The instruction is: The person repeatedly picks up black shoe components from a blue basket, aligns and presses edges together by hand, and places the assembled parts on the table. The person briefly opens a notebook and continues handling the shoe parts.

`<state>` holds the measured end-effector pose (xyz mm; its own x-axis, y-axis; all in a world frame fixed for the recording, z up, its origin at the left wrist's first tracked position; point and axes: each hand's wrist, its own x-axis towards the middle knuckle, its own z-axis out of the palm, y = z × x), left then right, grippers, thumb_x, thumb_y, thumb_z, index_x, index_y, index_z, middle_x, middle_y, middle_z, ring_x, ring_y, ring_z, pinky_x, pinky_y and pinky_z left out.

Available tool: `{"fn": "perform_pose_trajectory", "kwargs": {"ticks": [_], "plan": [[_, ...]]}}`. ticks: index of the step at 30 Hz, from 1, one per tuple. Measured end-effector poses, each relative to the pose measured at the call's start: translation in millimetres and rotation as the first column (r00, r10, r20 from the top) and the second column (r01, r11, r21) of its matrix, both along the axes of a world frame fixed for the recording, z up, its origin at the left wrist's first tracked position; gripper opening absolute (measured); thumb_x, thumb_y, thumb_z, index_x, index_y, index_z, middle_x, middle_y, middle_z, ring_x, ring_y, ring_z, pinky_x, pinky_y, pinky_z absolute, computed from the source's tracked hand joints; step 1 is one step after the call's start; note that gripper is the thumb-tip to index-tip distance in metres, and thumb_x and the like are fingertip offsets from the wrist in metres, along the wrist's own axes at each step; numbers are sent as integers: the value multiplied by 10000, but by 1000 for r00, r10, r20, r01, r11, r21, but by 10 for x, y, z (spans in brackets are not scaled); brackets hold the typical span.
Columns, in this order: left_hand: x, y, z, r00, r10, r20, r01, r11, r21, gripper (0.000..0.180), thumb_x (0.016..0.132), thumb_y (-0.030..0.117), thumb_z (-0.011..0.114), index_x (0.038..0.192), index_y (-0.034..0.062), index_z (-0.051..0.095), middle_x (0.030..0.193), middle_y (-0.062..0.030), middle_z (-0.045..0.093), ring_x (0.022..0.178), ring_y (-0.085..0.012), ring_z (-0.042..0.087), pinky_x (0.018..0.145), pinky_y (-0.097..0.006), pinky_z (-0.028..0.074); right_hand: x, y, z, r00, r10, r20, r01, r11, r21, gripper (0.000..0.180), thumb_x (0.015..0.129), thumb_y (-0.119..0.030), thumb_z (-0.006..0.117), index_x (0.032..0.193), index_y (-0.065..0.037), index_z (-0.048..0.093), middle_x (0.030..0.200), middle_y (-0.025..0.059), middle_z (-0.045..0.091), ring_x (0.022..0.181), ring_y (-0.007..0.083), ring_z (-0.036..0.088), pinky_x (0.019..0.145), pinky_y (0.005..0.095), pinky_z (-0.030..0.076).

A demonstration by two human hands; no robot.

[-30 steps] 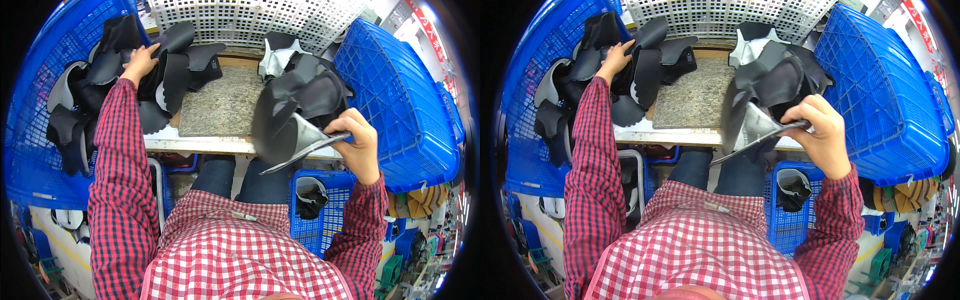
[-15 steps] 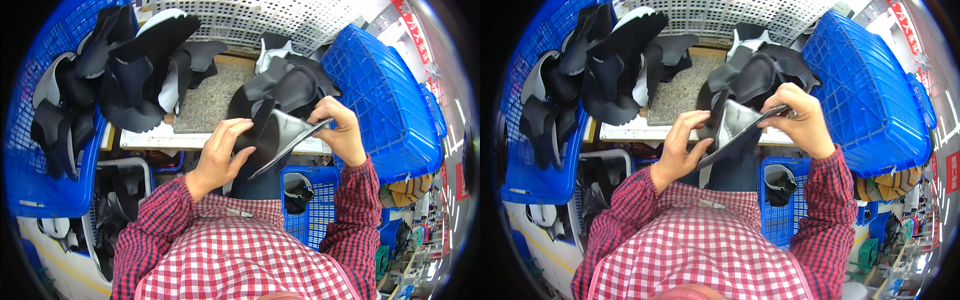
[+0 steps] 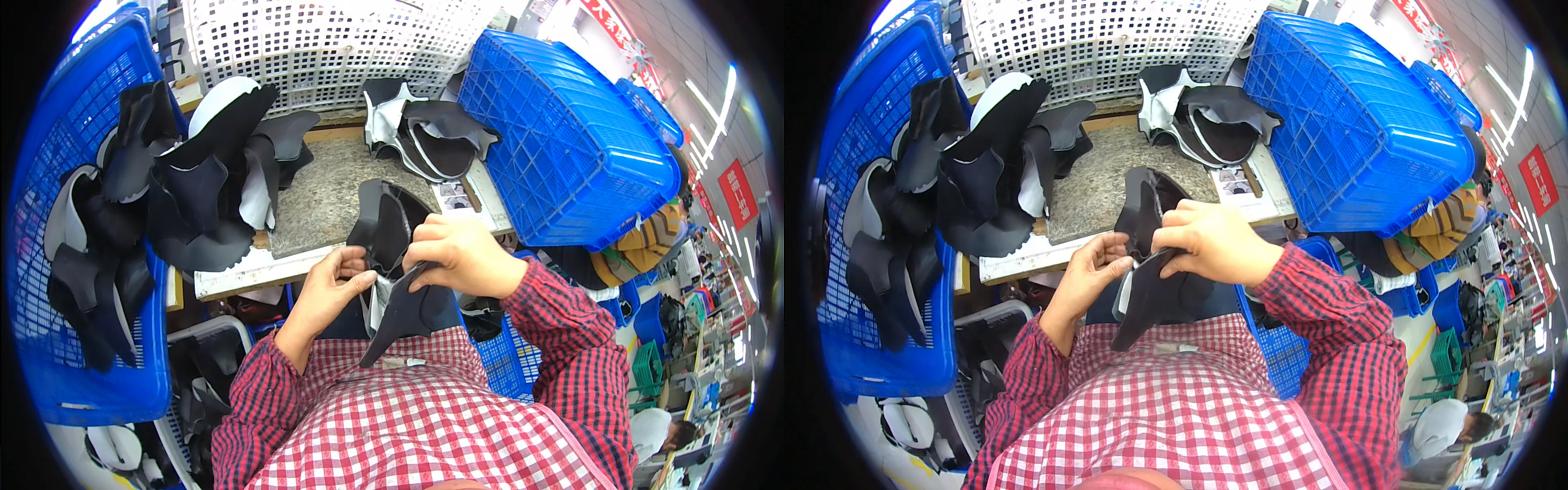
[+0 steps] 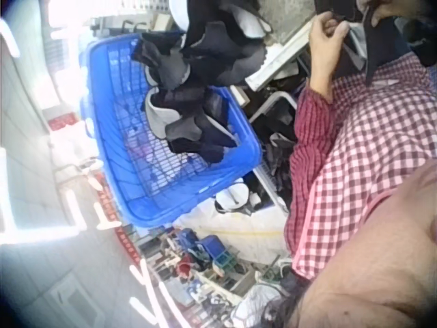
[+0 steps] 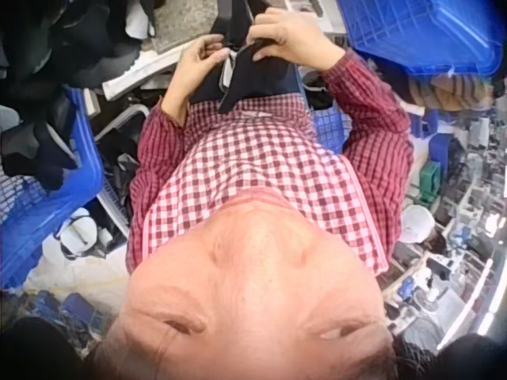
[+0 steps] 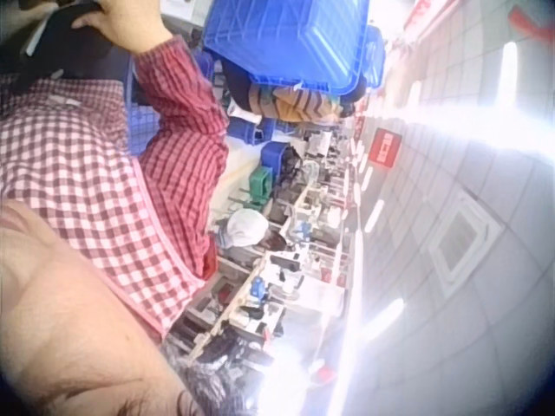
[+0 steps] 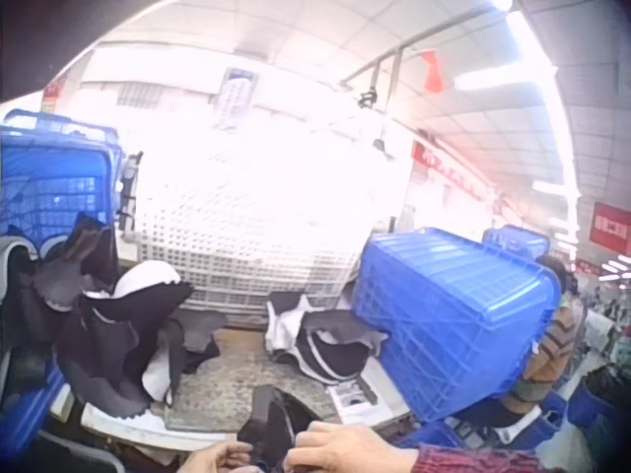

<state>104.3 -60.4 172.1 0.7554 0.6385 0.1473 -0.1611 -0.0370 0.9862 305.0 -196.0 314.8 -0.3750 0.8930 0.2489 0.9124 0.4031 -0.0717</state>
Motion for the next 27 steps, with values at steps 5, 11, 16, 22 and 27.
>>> {"fn": "perform_pose_trajectory", "kwargs": {"ticks": [5,11,16,22,27], "plan": [[-91,-108,-259,999,8,-52,-5,999,50,349,824,183,881,1027,18,649,904,-11,651,860,-104,603,807,-284,513,-129,-187,-292,998,-46,46,46,999,6,357,675,-338,866,942,-188,682,894,-14,609,913,231,625,724,379,544],[-262,-304,-383,955,43,-295,-13,994,104,276,844,94,837,893,76,566,799,72,534,710,-14,474,641,-194,392,-115,-558,-639,987,-137,-81,141,989,39,287,709,-287,864,940,-206,714,878,-28,606,904,214,628,693,354,558],[-301,-406,-477,973,138,-186,-76,948,309,223,791,50,823,838,29,606,800,19,539,714,-77,512,656,-258,419,-47,-721,-1057,985,-151,-86,155,987,36,326,701,-292,858,933,-163,669,936,5,609,961,245,619,753,379,565],[-335,-703,-560,910,316,-269,-141,845,516,233,743,87,839,827,17,634,868,-120,596,903,-302,580,796,-395,469,122,-727,-870,980,-27,-195,-69,879,-471,286,789,-92,724,1067,-160,738,1061,40,724,1076,287,664,875,437,564],[-29,-916,-575,910,348,-225,-135,762,634,231,735,73,838,828,22,632,891,-130,598,903,-327,567,796,-414,460,66,-570,-753,966,82,-247,-71,996,57,176,809,-127,680,966,-127,760,934,71,754,946,293,710,835,423,573]]}}
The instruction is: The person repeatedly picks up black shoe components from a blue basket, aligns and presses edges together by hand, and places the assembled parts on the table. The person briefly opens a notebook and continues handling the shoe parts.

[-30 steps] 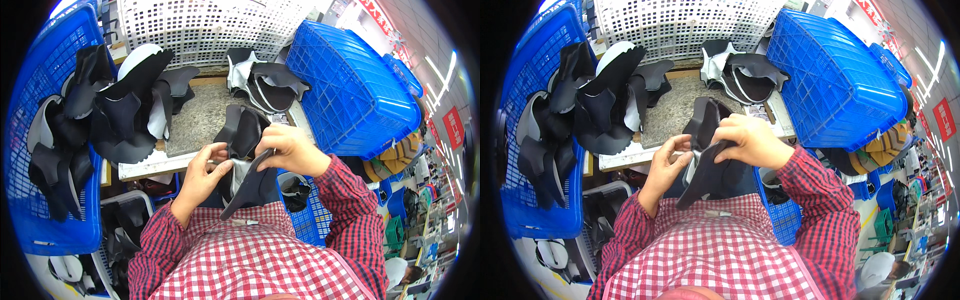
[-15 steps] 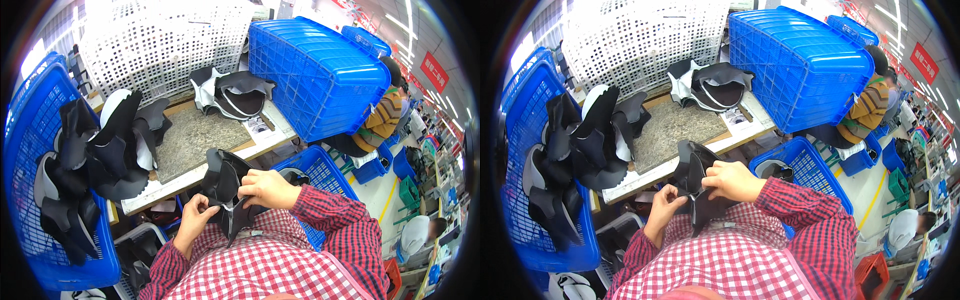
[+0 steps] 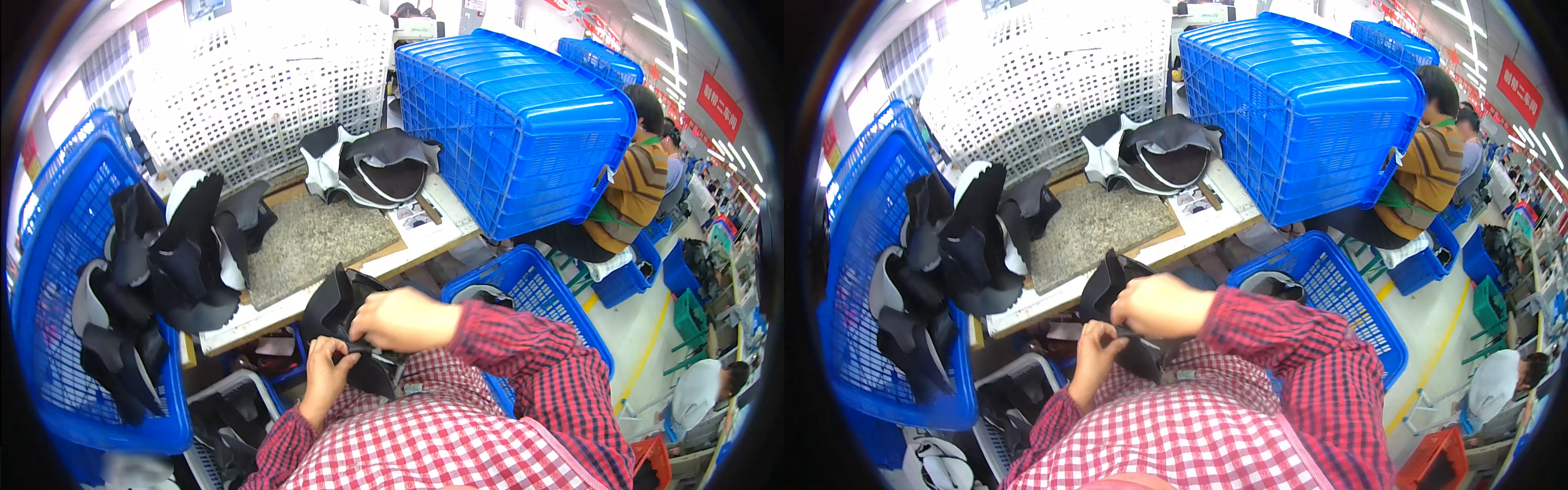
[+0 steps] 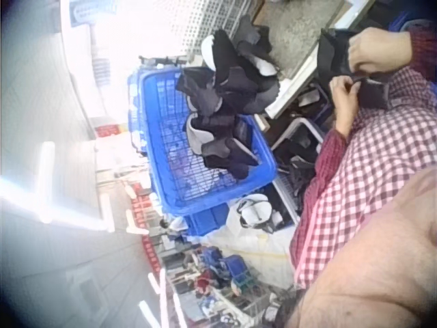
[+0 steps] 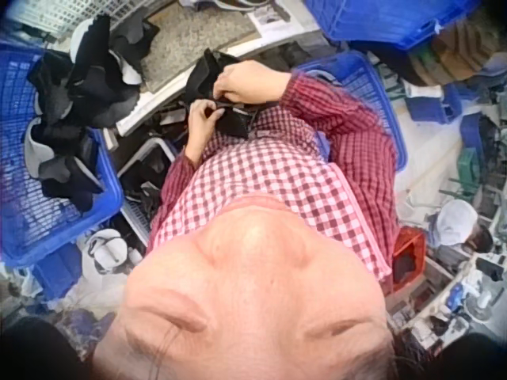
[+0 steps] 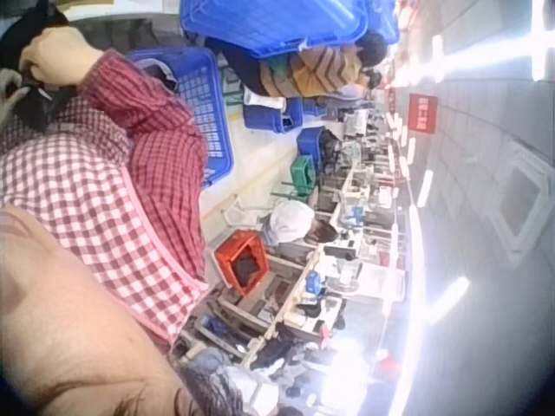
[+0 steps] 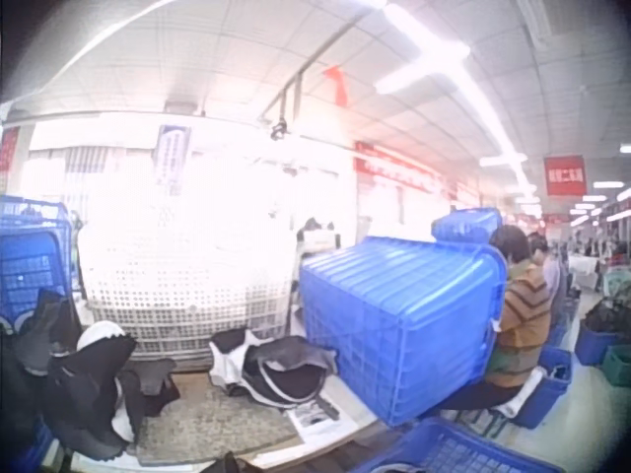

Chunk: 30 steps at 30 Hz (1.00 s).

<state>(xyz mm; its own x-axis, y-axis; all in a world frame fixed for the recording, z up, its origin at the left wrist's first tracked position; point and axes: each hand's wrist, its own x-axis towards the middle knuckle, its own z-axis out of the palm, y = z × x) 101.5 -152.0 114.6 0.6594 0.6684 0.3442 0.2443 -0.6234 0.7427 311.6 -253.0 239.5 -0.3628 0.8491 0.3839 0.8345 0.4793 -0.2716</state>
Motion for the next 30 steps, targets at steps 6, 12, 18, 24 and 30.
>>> {"fn": "perform_pose_trajectory", "kwargs": {"ticks": [6,12,18,24,30], "plan": [[21,-4,-34,976,12,217,131,764,-632,115,896,-20,767,978,-26,687,922,-41,725,862,-109,662,809,-277,532,-203,569,-880,997,76,-21,-79,966,-247,469,832,-204,773,1222,-81,543,1075,170,648,907,414,725,771,515,576],[-387,216,-506,964,168,207,43,669,-742,180,938,-5,721,1110,-25,674,995,-35,699,882,-89,628,820,-235,484,-63,827,-1102,961,196,192,-143,955,-261,283,814,-161,759,1047,-47,647,973,143,676,845,366,745,689,462,598],[-673,237,-628,985,69,-155,-170,347,-922,414,1049,287,646,1244,-75,596,1216,-176,677,1127,-282,686,992,-403,568,402,849,-905,994,109,-10,-105,929,-355,133,764,-120,755,860,-134,665,864,20,697,806,273,729,656,418,557],[-243,72,-334,843,86,531,495,261,-829,407,1021,330,670,1229,-8,583,1187,-128,662,1089,-228,634,1005,-367,485,567,820,-857,839,-185,-512,-10,935,-355,168,844,-173,791,937,-68,699,900,97,751,878,282,737,779,382,555],[-71,195,12,864,283,416,264,449,-854,255,1031,227,669,1164,30,577,1047,-66,691,967,-167,647,901,-315,493,607,725,-965,667,-304,-680,-1,912,-409,201,902,-192,775,987,-48,664,908,93,732,878,241,719,783,364,546]]}}
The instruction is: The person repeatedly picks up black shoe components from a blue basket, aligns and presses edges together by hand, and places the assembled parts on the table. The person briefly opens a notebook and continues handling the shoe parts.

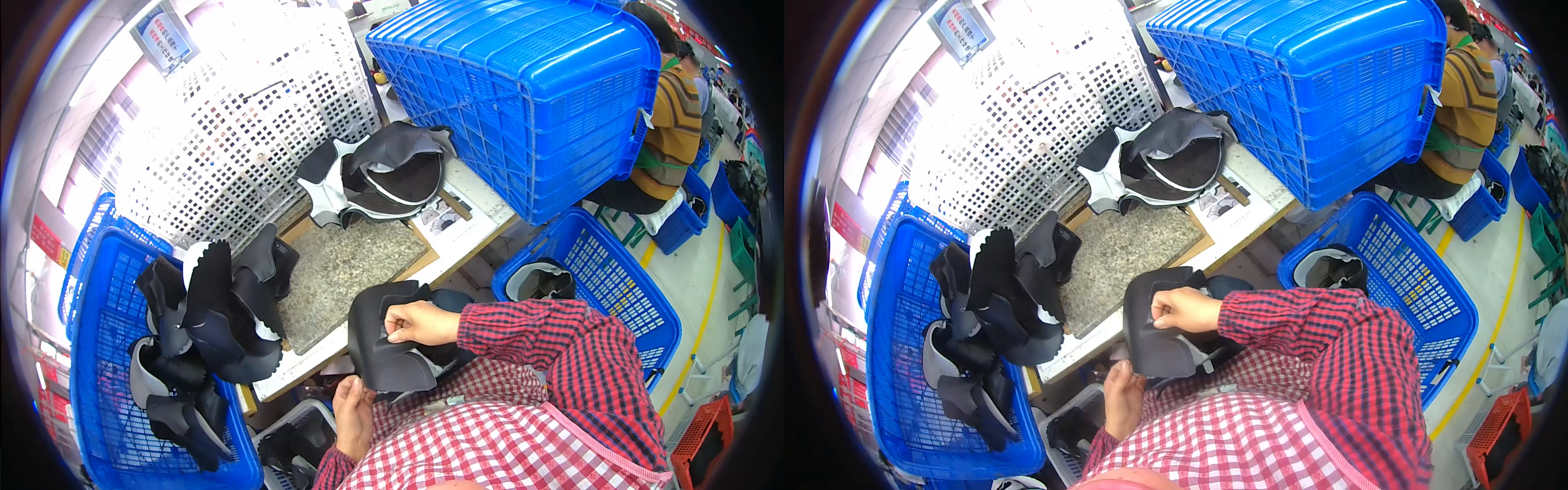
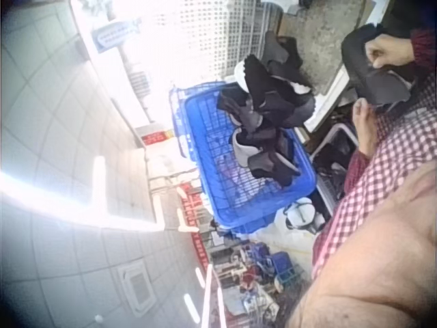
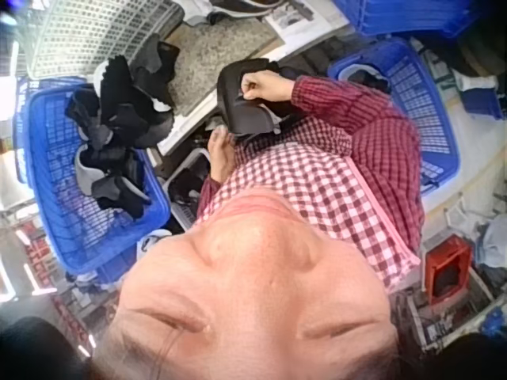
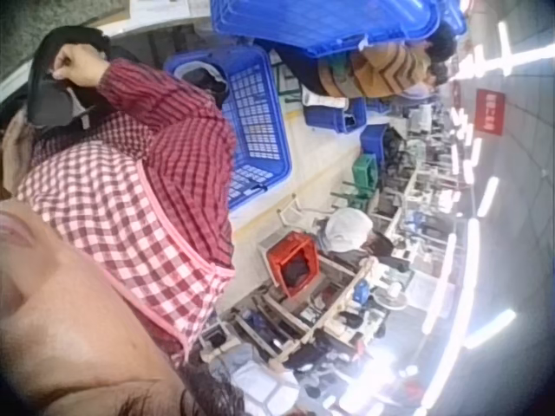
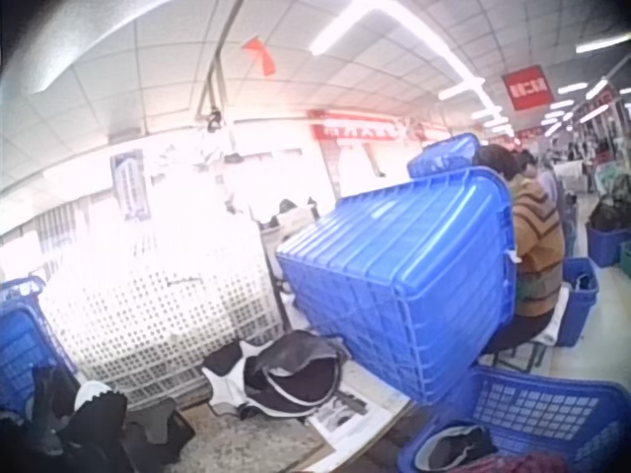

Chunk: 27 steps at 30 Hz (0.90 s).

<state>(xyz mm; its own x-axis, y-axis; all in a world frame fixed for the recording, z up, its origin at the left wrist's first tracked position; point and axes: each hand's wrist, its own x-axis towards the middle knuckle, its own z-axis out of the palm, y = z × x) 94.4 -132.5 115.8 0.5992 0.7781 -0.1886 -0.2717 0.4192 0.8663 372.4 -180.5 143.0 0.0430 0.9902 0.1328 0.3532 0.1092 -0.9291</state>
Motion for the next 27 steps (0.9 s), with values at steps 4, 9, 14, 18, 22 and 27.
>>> {"fn": "perform_pose_trajectory", "kwargs": {"ticks": [4,9,14,18,22,27], "plan": [[-26,-139,112,912,65,405,201,789,-580,532,1029,311,660,1444,23,490,1524,-189,462,1432,-316,452,1243,-449,342,-39,-91,-76,997,-50,63,47,997,56,177,911,-159,753,993,-48,642,934,110,710,891,262,706,789,379,546],[112,-257,216,970,-11,245,64,975,-212,546,999,224,683,1459,8,481,1461,-131,541,1358,-278,507,1181,-421,362,-258,-74,-142,999,-39,-4,39,996,84,181,918,-154,747,984,-40,623,953,123,689,901,272,695,798,382,541],[307,-155,341,987,71,-147,-36,974,226,432,961,26,646,1376,-21,535,1300,-101,631,1175,-188,607,1033,-328,463,-222,-142,-9,983,-12,181,3,999,48,216,881,-171,780,986,-77,617,985,95,642,961,296,654,822,413,527],[462,-73,398,980,94,-178,-29,940,339,398,965,4,664,1344,-31,549,1233,-86,655,1077,-148,630,950,-293,504,-171,-282,176,861,-290,419,84,892,444,353,835,-310,829,974,-106,577,891,62,594,865,284,638,732,432,518],[603,-56,446,982,43,-182,51,876,479,399,988,39,665,1358,-23,531,1232,-88,649,1079,-151,623,950,-299,503,-181,-345,232,894,-123,432,91,991,94,488,840,-510,820,782,-97,566,663,76,632,598,312,649,535,401,471],[696,-89,490,969,18,-247,101,882,460,412,994,65,672,1368,-25,524,1244,-95,650,1112,-158,614,977,-305,493,-154,-434,128,936,-185,300,144,977,155,439,869,-461,781,780,-80,581,684,88,650,584,313,657,531,403,502]]}}
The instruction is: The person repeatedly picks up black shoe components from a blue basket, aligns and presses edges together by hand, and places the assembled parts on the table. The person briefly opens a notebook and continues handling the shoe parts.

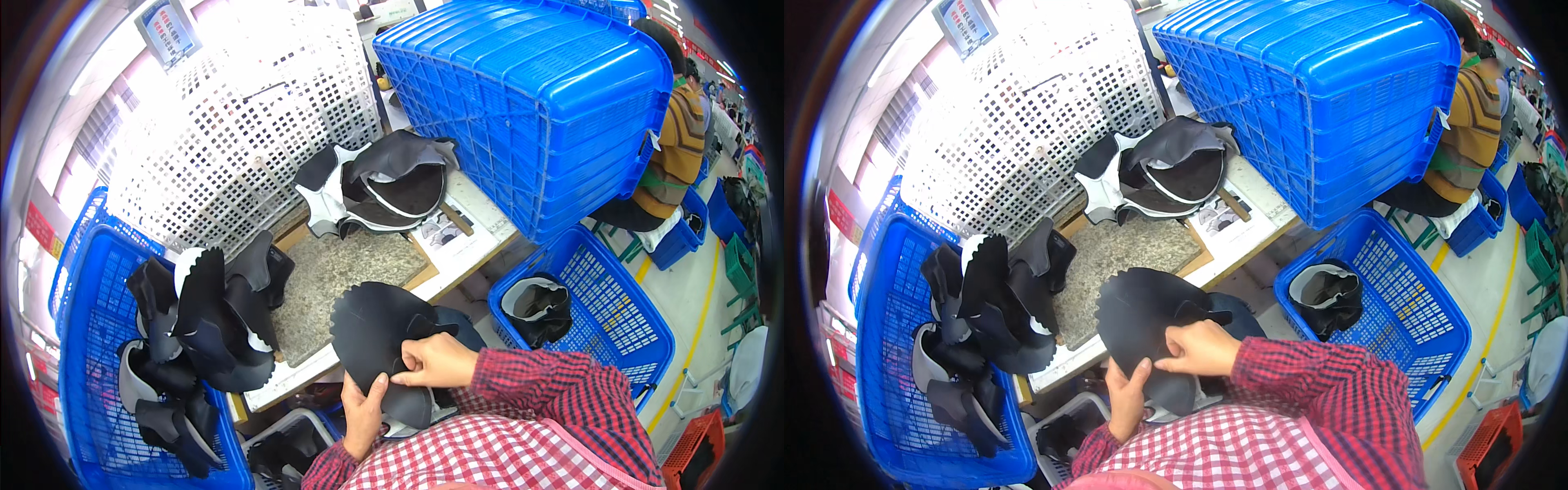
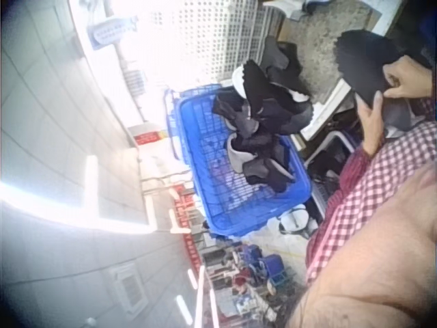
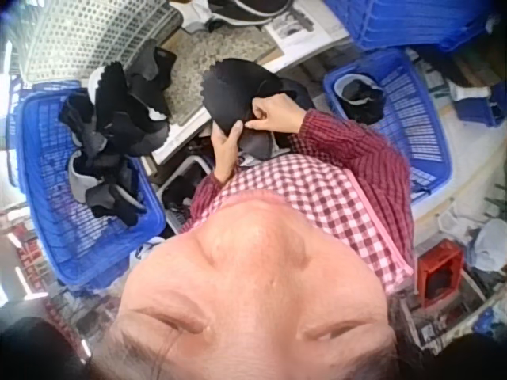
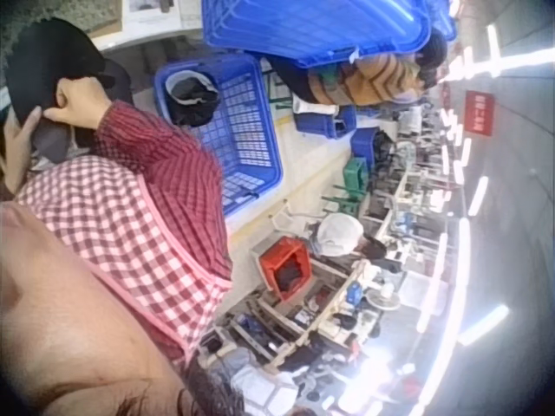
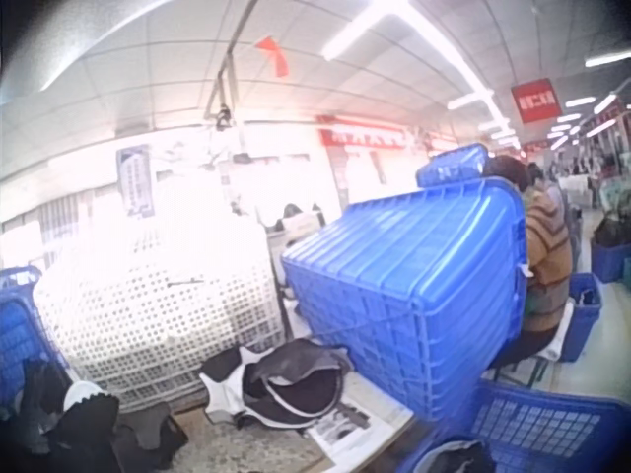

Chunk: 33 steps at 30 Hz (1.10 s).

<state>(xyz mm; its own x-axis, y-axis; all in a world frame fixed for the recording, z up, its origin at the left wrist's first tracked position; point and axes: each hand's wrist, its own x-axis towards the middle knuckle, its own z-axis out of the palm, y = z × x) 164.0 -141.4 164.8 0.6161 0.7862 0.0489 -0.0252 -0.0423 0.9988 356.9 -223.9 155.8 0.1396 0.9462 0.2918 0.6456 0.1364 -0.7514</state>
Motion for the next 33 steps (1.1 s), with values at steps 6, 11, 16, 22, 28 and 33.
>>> {"fn": "perform_pose_trajectory", "kwargs": {"ticks": [6,11,16,22,28,33], "plan": [[85,-8,31,996,-53,-77,64,988,144,434,943,49,703,1340,-32,547,1230,-116,664,1117,-186,626,986,-329,495,-112,-126,-10,914,-13,405,-61,984,168,270,859,-247,713,844,2,608,704,165,658,604,329,695,542,418,571],[119,-1,77,990,-57,-129,79,981,174,431,938,70,714,1325,-36,555,1215,-128,670,1109,-192,630,982,-336,497,-85,-121,18,894,-5,448,-46,994,104,201,841,-184,692,881,0,622,738,182,680,630,330,709,561,418,576],[136,-11,58,994,-34,-99,45,992,116,407,952,84,705,1314,-39,564,1207,-112,671,1100,-183,627,970,-328,495,-71,-119,28,907,-132,400,62,981,184,180,855,-209,679,836,-48,601,688,106,653,572,313,677,503,410,544],[137,50,135,994,97,-40,-100,993,-62,370,944,50,693,1292,-25,593,1197,-96,682,1048,-167,642,942,-321,510,145,-74,84,947,-240,212,179,946,271,209,874,-257,659,756,-88,626,696,123,682,623,321,697,564,429,546],[-1,35,19,927,162,338,-23,925,-380,438,952,-13,652,1376,-12,541,1351,-128,638,1249,-258,624,1092,-405,484,747,-8,-42,519,-185,-835,426,902,65,339,1027,-179,562,724,-38,615,601,64,619,488,128,572,494,277,471],[-250,198,-285,948,60,312,136,809,-572,328,1000,17,625,1323,-5,572,1281,-138,673,1103,-242,713,954,-368,607,835,-27,-156,590,-150,-794,243,970,-3,269,1066,-198,523,880,-25,612,730,47,623,622,131,612,629,280,521]]}}
